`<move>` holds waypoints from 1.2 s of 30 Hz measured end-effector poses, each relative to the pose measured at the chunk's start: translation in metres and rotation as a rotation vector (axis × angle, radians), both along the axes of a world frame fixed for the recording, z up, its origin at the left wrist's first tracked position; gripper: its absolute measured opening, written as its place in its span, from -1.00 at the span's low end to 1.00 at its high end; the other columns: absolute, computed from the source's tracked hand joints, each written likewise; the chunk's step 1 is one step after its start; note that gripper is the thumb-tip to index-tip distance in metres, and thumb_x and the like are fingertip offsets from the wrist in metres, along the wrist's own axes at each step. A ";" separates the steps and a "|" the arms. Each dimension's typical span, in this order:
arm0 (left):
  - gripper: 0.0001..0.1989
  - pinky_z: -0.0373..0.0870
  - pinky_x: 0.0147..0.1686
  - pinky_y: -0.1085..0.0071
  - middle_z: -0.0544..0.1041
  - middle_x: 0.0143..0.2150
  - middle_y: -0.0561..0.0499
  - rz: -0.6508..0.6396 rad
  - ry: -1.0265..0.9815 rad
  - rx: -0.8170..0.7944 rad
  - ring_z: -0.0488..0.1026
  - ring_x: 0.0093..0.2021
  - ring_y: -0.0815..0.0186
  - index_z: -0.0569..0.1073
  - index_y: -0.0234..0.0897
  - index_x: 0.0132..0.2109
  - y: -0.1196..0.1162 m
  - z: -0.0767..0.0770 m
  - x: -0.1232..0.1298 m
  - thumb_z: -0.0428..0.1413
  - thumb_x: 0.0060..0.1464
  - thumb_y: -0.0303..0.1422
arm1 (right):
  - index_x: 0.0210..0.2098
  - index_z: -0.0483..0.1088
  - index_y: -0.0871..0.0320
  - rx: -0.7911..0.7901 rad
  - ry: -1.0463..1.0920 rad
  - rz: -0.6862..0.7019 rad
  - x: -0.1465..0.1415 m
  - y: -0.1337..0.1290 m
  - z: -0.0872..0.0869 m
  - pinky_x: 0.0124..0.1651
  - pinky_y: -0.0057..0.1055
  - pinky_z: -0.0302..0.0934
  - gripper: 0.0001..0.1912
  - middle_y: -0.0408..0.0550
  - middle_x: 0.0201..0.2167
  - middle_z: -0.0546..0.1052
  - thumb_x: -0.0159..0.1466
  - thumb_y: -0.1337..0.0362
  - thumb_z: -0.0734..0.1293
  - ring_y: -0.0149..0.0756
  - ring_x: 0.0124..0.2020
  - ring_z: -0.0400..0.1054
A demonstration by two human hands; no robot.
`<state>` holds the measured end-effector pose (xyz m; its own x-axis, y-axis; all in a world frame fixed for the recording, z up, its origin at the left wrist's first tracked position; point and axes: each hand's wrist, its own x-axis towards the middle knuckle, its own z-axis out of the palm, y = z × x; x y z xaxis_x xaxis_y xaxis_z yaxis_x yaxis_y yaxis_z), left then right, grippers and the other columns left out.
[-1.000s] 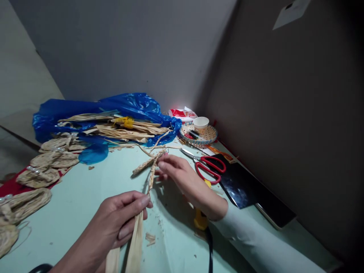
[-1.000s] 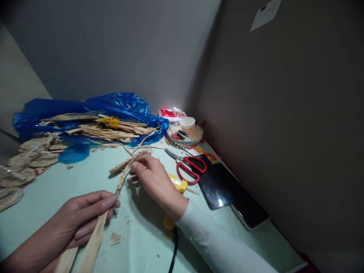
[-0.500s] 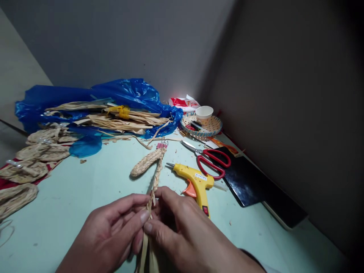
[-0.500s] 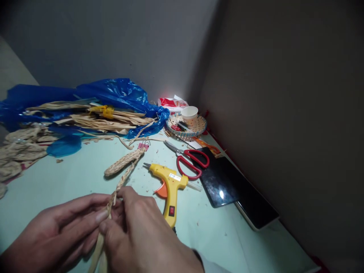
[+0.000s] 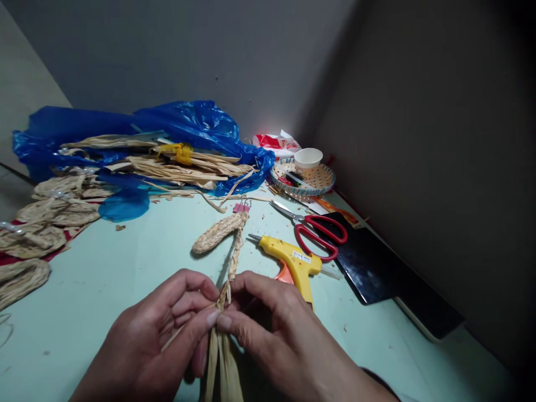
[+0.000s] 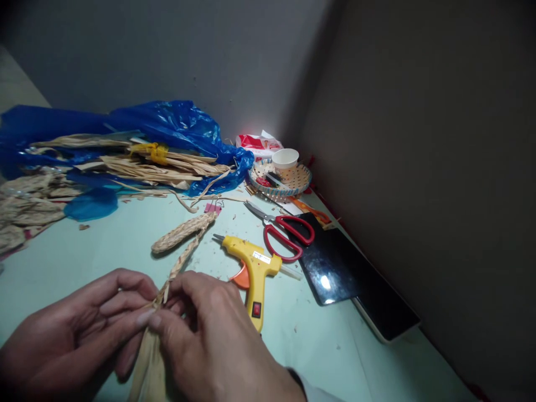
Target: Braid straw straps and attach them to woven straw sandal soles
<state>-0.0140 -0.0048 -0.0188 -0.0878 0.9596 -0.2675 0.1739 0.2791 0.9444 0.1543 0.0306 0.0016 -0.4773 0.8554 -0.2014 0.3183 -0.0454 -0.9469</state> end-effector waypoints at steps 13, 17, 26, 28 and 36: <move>-0.72 0.37 -0.46 0.47 0.42 -0.65 0.20 -0.084 0.274 0.142 0.43 -0.59 0.32 0.44 -0.06 -0.26 -0.003 -0.003 -0.004 0.02 0.20 0.00 | -0.33 0.42 0.06 0.145 -0.160 -0.112 -0.005 -0.009 -0.001 -0.26 -0.31 0.19 -0.92 -0.10 -0.29 0.53 0.29 0.23 0.34 -0.17 -0.21 0.38; -0.71 0.30 -0.55 0.50 0.47 -0.56 0.17 -0.057 0.349 0.174 0.39 -0.57 0.36 0.49 -0.05 -0.30 -0.003 0.003 -0.006 0.07 0.16 0.01 | -0.34 0.32 0.08 0.139 -0.147 -0.086 -0.006 -0.010 -0.001 -0.29 -0.31 0.17 -0.91 -0.12 -0.38 0.48 0.31 0.24 0.28 -0.24 -0.34 0.33; -0.72 0.36 -0.38 0.54 0.53 -0.45 0.13 -0.036 0.255 0.083 0.44 -0.37 0.30 0.53 -0.08 -0.38 0.004 0.008 -0.007 0.16 0.04 0.00 | -0.38 0.24 0.10 -0.075 0.088 -0.067 -0.007 -0.002 -0.007 -0.41 -0.44 0.07 -0.82 -0.23 -0.52 0.27 0.27 0.26 0.35 -0.38 -0.46 0.15; -0.72 0.36 -0.42 0.55 0.52 -0.45 0.14 -0.015 0.213 0.066 0.45 -0.39 0.32 0.53 -0.08 -0.39 0.003 0.007 -0.005 0.16 0.03 -0.01 | -0.44 0.24 0.12 -0.125 0.127 -0.030 -0.007 0.000 -0.007 -0.44 -0.45 0.01 -0.77 -0.24 -0.54 0.24 0.26 0.23 0.37 -0.40 -0.48 0.09; -0.81 0.41 -0.38 0.58 0.61 -0.42 0.20 -0.074 0.640 0.742 0.56 -0.44 0.43 0.57 -0.04 -0.22 -0.007 -0.014 -0.010 0.07 0.29 -0.20 | -0.49 0.35 0.14 -0.102 0.130 -0.210 -0.010 -0.001 -0.015 -0.48 -0.47 0.01 -0.81 -0.21 -0.59 0.32 0.20 0.27 0.42 -0.40 -0.53 0.14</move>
